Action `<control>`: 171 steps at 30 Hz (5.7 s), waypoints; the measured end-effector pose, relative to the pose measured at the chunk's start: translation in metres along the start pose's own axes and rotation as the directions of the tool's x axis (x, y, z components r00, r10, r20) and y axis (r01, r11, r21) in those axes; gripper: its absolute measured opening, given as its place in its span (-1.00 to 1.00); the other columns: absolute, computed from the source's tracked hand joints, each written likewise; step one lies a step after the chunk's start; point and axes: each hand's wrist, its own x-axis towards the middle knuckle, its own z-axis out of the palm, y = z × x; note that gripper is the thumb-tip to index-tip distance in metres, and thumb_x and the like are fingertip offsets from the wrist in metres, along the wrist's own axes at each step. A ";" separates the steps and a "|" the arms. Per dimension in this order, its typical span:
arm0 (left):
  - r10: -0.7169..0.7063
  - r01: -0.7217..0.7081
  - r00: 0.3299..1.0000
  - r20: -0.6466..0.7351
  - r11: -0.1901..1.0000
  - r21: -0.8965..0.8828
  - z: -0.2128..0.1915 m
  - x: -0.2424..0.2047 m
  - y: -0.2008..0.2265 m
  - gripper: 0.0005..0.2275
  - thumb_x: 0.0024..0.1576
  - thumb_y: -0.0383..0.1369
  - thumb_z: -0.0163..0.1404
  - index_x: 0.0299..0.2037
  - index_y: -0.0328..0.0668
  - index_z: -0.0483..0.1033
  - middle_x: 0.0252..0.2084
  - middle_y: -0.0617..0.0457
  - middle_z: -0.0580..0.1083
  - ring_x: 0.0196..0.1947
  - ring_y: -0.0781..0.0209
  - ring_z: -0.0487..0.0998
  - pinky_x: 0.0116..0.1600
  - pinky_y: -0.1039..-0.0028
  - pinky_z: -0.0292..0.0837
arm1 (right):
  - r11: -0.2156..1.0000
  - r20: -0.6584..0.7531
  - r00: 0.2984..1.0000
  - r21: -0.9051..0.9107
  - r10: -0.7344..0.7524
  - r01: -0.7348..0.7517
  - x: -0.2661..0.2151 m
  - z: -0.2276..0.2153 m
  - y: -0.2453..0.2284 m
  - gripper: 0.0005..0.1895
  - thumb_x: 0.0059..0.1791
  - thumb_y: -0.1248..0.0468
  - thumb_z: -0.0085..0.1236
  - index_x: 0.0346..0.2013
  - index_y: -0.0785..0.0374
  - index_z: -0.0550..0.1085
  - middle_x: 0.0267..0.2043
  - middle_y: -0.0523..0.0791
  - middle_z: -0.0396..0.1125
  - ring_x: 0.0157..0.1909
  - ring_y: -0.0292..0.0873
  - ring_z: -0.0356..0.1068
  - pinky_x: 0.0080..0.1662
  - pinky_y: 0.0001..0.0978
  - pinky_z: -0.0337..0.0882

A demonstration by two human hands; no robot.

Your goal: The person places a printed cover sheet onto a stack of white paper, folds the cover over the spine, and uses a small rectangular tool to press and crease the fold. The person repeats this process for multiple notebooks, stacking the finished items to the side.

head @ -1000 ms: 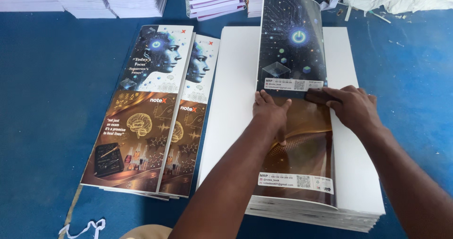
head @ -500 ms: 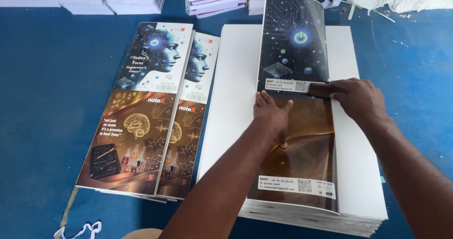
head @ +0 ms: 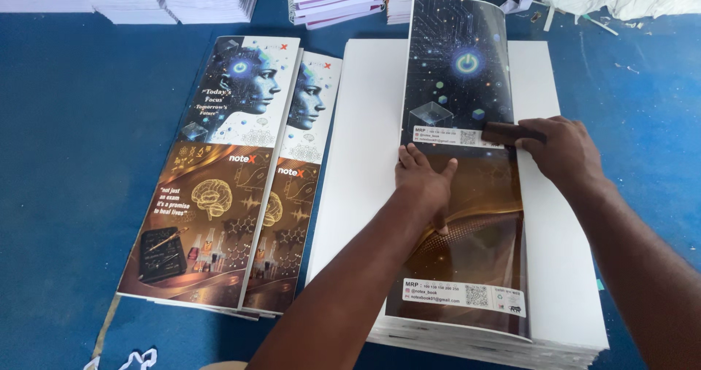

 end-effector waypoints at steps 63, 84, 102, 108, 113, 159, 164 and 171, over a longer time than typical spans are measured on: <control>0.076 -0.084 0.993 -0.091 0.992 -0.095 0.017 0.003 -0.010 0.21 -0.21 0.04 0.43 0.56 0.33 -0.30 0.49 -0.67 -0.45 0.51 -0.63 -0.49 0.52 -0.09 -0.33 | 0.987 0.008 0.987 -0.008 0.161 -0.161 0.096 0.028 0.030 -0.58 0.00 0.10 0.33 0.15 0.06 0.60 -0.08 0.07 0.51 -0.08 0.07 0.51 0.02 -0.05 0.44; 0.095 -0.107 0.990 -0.104 0.987 -0.116 0.020 0.004 -0.013 0.23 -0.24 0.05 0.44 0.55 0.31 -0.31 0.48 -0.67 -0.47 0.50 -0.64 -0.52 0.51 -0.12 -0.36 | 0.977 0.016 0.978 0.043 0.209 -0.210 0.129 0.040 0.039 -0.60 0.04 0.13 0.31 0.16 0.11 0.58 -0.05 0.07 0.52 -0.15 0.01 0.51 -0.04 -0.08 0.48; 0.111 -0.124 0.986 -0.125 0.987 -0.106 0.020 0.001 -0.014 0.21 -0.22 0.06 0.42 0.56 0.28 -0.29 0.48 -0.69 -0.44 0.50 -0.65 -0.50 0.50 -0.13 -0.35 | 0.956 0.005 0.957 0.044 0.292 -0.292 0.157 0.040 0.039 -0.57 0.03 0.07 0.34 0.17 0.06 0.58 -0.06 0.07 0.52 -0.13 0.01 0.52 0.01 -0.07 0.47; 0.096 -0.109 0.988 -0.119 0.988 -0.108 0.019 0.001 -0.011 0.21 -0.23 0.05 0.43 0.56 0.29 -0.28 0.48 -0.68 -0.44 0.50 -0.65 -0.50 0.50 -0.12 -0.35 | 0.954 -0.076 0.951 -0.001 0.299 -0.300 0.164 0.048 0.035 -0.58 0.02 0.04 0.34 0.15 0.04 0.58 -0.07 0.03 0.50 -0.10 0.01 0.49 -0.01 -0.06 0.43; 0.092 -0.103 0.990 -0.106 0.989 -0.106 0.017 0.000 -0.010 0.21 -0.21 0.05 0.42 0.56 0.30 -0.30 0.48 -0.68 -0.46 0.50 -0.64 -0.52 0.50 -0.11 -0.39 | 0.947 -0.059 0.947 -0.035 0.316 -0.318 0.172 0.048 0.037 -0.60 0.05 0.02 0.31 0.15 0.04 0.59 -0.10 0.05 0.52 -0.11 0.02 0.51 -0.01 -0.05 0.45; 0.028 -0.035 0.998 -0.055 0.991 -0.131 0.024 0.015 -0.009 0.26 -0.24 0.06 0.44 0.55 0.50 -0.39 0.51 -0.55 -0.57 0.52 -0.53 -0.62 0.53 -0.07 -0.44 | 0.997 -0.106 0.994 -0.058 0.038 -0.044 0.089 0.049 0.029 -0.59 0.08 0.05 0.23 0.19 0.10 0.58 -0.02 0.14 0.42 0.03 0.17 0.40 0.06 0.03 0.37; 0.009 -0.016 0.998 -0.055 0.991 -0.130 0.024 0.017 -0.008 0.26 -0.24 0.05 0.44 0.54 0.55 -0.39 0.52 -0.52 -0.59 0.53 -0.50 -0.63 0.54 -0.05 -0.43 | 0.998 -0.078 0.996 -0.055 0.032 -0.037 0.076 0.045 0.024 -0.59 0.09 0.06 0.19 0.19 0.10 0.56 -0.02 0.12 0.42 0.04 0.15 0.41 0.06 0.04 0.39; -0.016 0.013 1.000 -0.019 0.994 -0.109 0.021 0.017 -0.006 0.25 -0.22 0.07 0.43 0.54 0.57 -0.42 0.53 -0.49 -0.61 0.53 -0.48 -0.65 0.55 -0.03 -0.45 | 0.998 -0.068 0.997 -0.057 0.028 -0.032 0.058 0.042 0.020 -0.60 0.08 0.05 0.18 0.17 0.06 0.58 -0.02 0.11 0.41 0.07 0.16 0.39 0.08 0.03 0.38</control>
